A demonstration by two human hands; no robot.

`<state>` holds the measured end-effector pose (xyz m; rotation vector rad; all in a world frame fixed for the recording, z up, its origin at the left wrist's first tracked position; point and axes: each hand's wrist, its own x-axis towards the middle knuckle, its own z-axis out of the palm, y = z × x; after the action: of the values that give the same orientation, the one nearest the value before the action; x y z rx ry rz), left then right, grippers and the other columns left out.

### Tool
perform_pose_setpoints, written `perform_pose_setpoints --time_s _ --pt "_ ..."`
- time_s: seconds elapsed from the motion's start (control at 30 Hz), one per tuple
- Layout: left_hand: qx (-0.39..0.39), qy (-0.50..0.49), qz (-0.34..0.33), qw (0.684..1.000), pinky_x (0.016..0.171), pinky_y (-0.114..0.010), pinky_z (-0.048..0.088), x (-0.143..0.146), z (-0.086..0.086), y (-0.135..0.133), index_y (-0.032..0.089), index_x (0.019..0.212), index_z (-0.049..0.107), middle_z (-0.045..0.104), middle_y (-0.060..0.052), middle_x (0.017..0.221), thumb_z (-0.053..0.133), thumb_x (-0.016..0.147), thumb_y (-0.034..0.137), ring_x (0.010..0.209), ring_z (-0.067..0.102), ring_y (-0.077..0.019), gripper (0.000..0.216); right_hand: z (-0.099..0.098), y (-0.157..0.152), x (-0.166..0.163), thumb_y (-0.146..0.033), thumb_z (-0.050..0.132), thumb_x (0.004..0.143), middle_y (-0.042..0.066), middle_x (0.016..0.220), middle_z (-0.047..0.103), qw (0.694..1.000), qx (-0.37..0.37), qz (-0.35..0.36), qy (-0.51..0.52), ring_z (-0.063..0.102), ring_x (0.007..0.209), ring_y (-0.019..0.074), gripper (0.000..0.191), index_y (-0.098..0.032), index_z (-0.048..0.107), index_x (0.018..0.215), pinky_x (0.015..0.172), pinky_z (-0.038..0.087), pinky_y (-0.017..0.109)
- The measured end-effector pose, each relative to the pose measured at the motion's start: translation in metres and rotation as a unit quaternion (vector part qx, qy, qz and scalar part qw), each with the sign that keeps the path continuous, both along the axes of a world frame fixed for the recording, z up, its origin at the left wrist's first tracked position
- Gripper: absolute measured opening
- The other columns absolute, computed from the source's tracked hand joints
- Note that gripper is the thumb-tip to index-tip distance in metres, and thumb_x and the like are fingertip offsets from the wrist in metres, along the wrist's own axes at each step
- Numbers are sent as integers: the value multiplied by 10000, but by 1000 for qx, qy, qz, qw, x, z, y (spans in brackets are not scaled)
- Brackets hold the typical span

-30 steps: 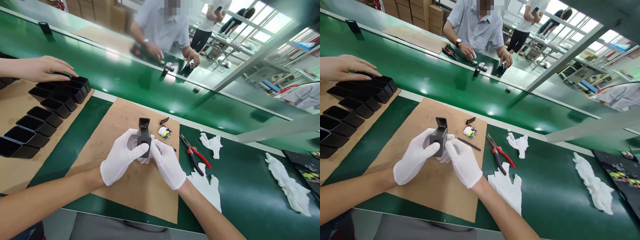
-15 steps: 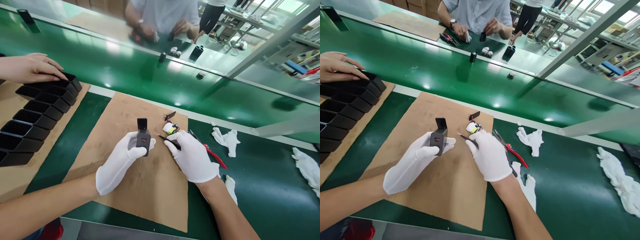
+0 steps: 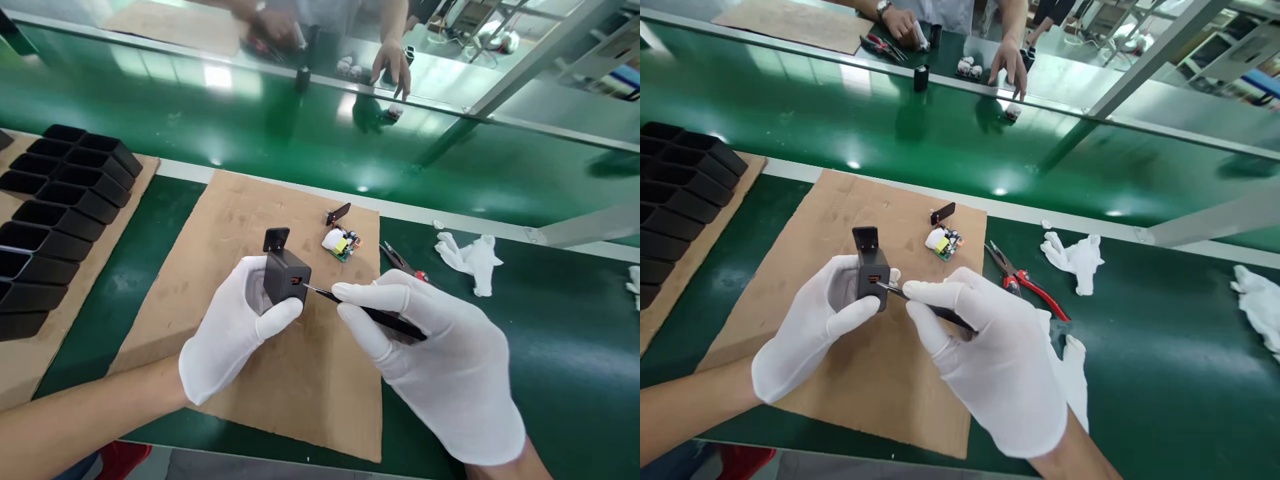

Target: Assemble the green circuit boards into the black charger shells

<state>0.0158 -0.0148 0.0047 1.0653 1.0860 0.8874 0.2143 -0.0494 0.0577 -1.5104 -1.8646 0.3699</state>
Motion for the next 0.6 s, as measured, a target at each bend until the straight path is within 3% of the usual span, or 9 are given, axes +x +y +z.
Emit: perform_pose_setpoints --time_s 0.23,0.4,0.6 --pt "33 60 24 997 861 -416 629 4 0 -2 207 1061 630 778 -56 1031 839 752 334 968 758 -272 393 -4 2 -4 -73 735 873 -80 669 587 1000 -13 -4 -4 477 539 68 196 -256 777 930 515 373 226" --pt "71 102 42 991 765 -356 636 4 1 -1 210 995 634 766 -12 928 861 690 309 832 752 -224 392 -4 2 -7 -84 718 895 -64 679 594 999 -32 -22 -10 526 562 79 178 -250 775 926 583 449 204" --pt "106 157 74 979 740 -353 636 3 0 0 219 938 598 730 8 849 876 648 340 784 737 -217 420 -10 0 -8 -138 638 948 -35 698 635 999 -38 -25 -17 595 615 88 164 -206 785 921 597 452 219"
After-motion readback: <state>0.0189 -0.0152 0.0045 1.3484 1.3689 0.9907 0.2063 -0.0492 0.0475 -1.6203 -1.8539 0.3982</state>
